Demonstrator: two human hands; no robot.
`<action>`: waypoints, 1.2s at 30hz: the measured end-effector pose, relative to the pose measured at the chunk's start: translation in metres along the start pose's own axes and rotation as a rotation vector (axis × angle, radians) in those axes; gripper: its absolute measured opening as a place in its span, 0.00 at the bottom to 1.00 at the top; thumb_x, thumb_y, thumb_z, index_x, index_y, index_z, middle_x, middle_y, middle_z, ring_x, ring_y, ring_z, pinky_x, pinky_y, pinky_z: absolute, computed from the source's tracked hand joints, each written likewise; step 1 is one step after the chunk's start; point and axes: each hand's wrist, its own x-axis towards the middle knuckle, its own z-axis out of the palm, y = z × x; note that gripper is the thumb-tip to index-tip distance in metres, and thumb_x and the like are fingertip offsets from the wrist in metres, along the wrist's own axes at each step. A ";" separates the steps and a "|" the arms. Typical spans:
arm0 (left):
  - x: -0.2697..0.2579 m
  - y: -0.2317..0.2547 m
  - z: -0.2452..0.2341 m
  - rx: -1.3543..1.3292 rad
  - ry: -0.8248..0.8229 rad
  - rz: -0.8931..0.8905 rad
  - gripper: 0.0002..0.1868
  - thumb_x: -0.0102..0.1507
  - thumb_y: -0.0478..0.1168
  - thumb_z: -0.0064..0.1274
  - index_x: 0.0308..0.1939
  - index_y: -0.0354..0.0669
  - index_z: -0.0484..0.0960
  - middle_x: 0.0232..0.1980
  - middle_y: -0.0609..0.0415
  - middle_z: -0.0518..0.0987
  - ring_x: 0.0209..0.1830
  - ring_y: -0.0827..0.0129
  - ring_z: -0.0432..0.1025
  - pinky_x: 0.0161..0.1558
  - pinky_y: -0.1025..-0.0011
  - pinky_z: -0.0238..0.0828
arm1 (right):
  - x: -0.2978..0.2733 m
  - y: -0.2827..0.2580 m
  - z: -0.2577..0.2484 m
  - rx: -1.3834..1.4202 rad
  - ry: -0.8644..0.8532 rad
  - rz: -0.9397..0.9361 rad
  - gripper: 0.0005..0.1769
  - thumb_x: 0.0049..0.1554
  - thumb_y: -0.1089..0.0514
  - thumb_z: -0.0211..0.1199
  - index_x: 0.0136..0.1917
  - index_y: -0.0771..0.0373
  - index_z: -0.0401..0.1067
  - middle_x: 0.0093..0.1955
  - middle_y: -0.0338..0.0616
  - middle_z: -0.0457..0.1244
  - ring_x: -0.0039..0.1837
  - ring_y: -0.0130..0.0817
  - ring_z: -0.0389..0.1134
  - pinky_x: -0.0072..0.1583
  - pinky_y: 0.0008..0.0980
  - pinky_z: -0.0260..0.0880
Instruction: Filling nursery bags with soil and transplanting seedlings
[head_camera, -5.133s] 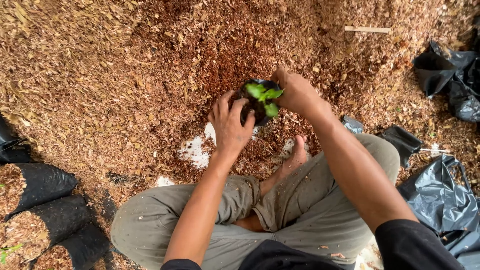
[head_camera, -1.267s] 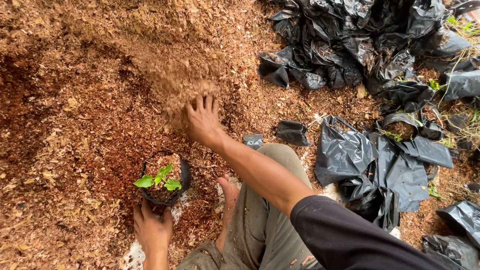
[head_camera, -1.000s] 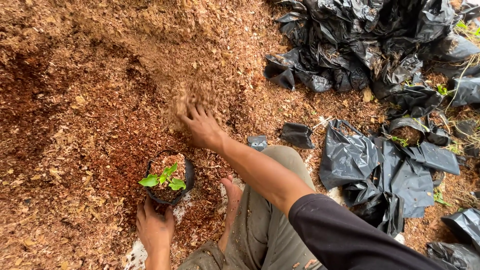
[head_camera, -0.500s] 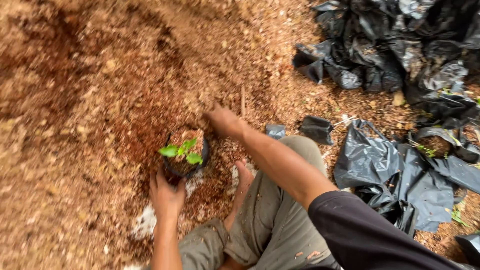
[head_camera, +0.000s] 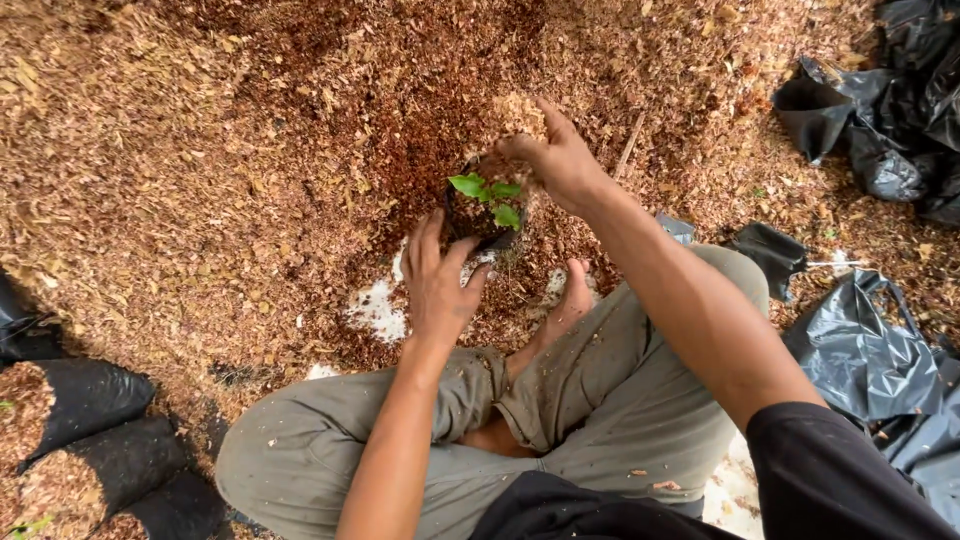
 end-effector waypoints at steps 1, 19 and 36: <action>0.001 -0.001 0.002 0.033 0.041 0.049 0.19 0.58 0.47 0.66 0.52 0.53 0.84 0.79 0.45 0.57 0.79 0.49 0.51 0.76 0.41 0.43 | -0.006 -0.004 0.007 -0.178 0.048 -0.021 0.51 0.57 0.55 0.61 0.83 0.56 0.34 0.86 0.55 0.26 0.78 0.43 0.49 0.76 0.55 0.47; 0.052 -0.013 -0.008 -0.587 -0.074 -0.458 0.12 0.67 0.37 0.55 0.55 0.41 0.82 0.49 0.51 0.87 0.13 0.82 0.67 0.09 0.82 0.61 | 0.031 -0.041 0.037 -0.884 -0.356 -0.207 0.32 0.57 0.61 0.58 0.74 0.64 0.57 0.73 0.51 0.53 0.66 0.40 0.58 0.66 0.47 0.59; 0.032 -0.025 -0.010 -0.820 0.140 -0.336 0.04 0.62 0.29 0.56 0.39 0.33 0.85 0.26 0.39 0.82 0.24 0.63 0.76 0.27 0.69 0.70 | -0.032 -0.032 0.118 -2.010 -0.510 -0.246 0.17 0.60 0.67 0.47 0.53 0.64 0.77 0.45 0.50 0.68 0.40 0.36 0.70 0.40 0.25 0.71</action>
